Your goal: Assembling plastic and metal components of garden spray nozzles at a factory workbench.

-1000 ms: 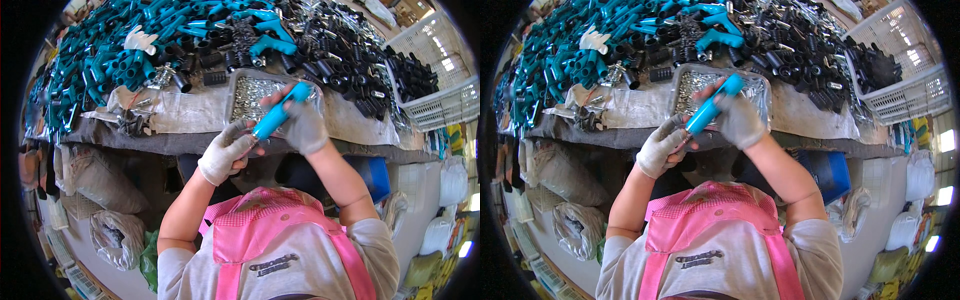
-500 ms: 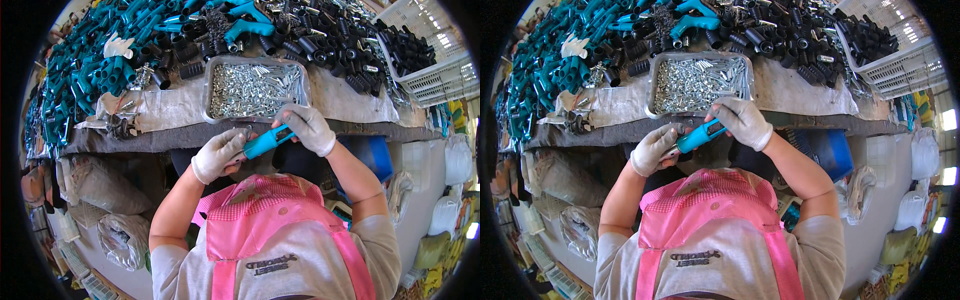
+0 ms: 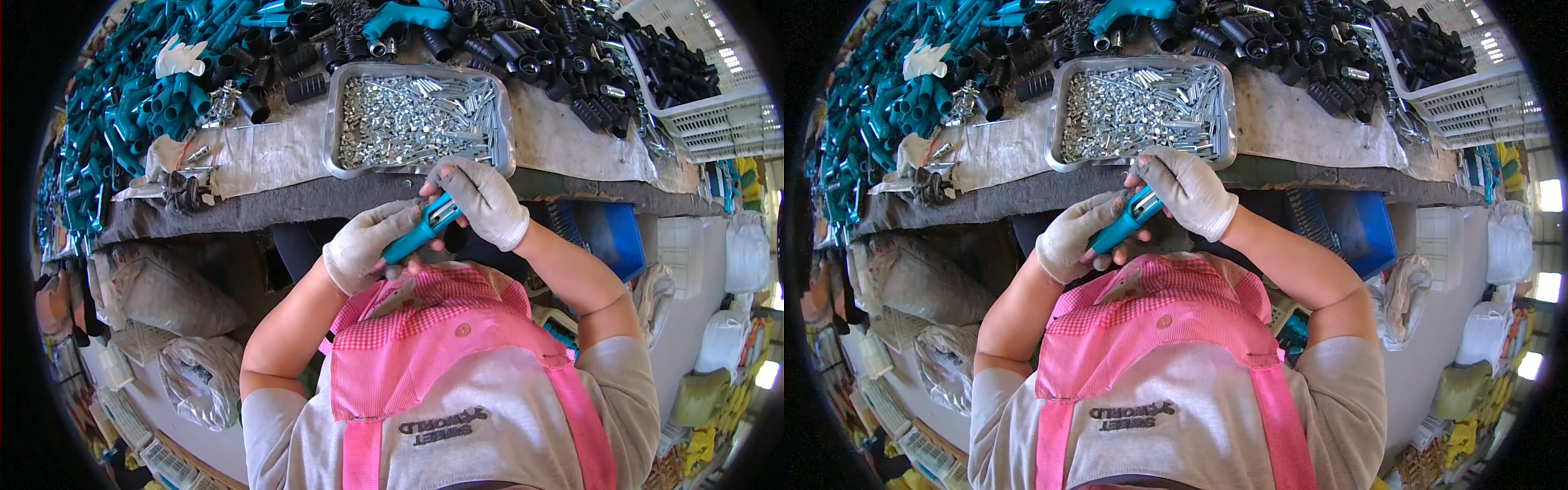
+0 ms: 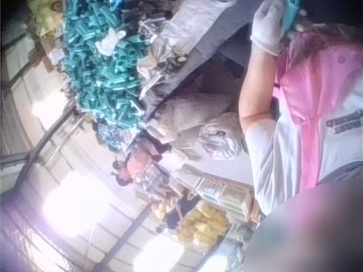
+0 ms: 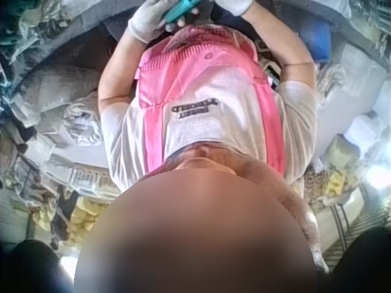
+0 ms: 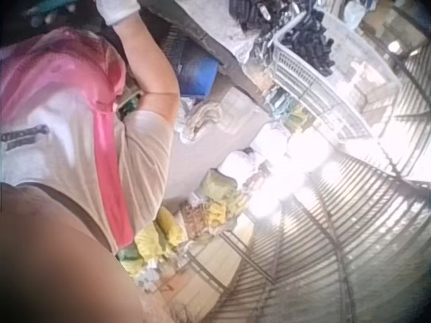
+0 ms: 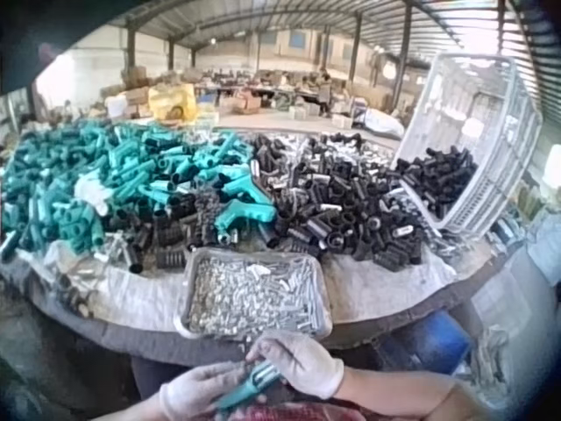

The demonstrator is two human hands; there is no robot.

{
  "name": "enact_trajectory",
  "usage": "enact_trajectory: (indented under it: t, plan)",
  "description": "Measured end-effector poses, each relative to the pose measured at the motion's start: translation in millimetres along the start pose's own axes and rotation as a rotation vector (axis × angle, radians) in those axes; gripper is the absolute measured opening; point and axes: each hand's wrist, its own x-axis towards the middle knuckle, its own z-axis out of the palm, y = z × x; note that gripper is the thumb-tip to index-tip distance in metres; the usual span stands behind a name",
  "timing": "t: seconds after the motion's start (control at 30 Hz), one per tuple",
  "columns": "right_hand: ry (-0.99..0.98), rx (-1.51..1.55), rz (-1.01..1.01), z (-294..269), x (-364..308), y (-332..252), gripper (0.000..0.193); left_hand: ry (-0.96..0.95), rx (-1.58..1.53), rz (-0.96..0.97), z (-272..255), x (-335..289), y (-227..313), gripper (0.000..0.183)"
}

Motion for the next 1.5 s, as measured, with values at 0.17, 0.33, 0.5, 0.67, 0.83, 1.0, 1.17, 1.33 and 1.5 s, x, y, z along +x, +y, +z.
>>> enact_trajectory:
  t: [0.17, 0.33, 0.5, 0.67, 0.83, 1.0, 1.17, 1.33, 1.5]
  plan:
    - [-0.024, 0.034, -0.203, 6.2, 2.1, 0.1, 0.035, -0.134, -0.265, -0.038, -2.8, -6.4, -0.2, 0.037]
    - [-0.156, -0.123, -0.329, -1.7, 13.8, 5.3, 0.038, -0.089, -0.235, -0.006, -11.7, -9.6, -8.7, 0.033]
    - [0.435, -0.844, -0.278, -47.2, 64.3, -0.1, 0.018, 0.078, -0.177, 0.175, -18.5, -8.0, -2.0, 0.03]
    - [0.29, -1.302, 0.041, -71.7, 96.3, 23.8, 0.018, 0.12, -0.282, 0.243, -18.1, -5.8, 2.1, 0.026]
    - [0.466, -1.163, -0.01, -68.2, 85.6, 19.7, 0.016, 0.132, -0.332, 0.277, -26.4, -0.6, -2.8, 0.025]
    - [0.054, -0.531, -0.382, -21.5, 37.3, -12.8, 0.015, 0.229, -0.221, 0.301, -25.6, 3.0, -7.4, 0.027]
    - [0.122, -0.637, -0.491, 8.4, 23.4, -17.6, 0.011, 0.255, -0.151, 0.318, -17.6, 2.2, -10.5, 0.028]
    - [0.152, -0.895, -0.488, 23.4, 13.5, -15.8, 0.008, 0.381, 0.009, 0.381, -5.8, 3.0, -17.8, 0.028]
    - [0.17, -0.666, -0.388, 32.1, 10.3, 3.1, 0.017, 0.469, 0.056, 0.421, -3.2, -0.7, -21.4, 0.032]
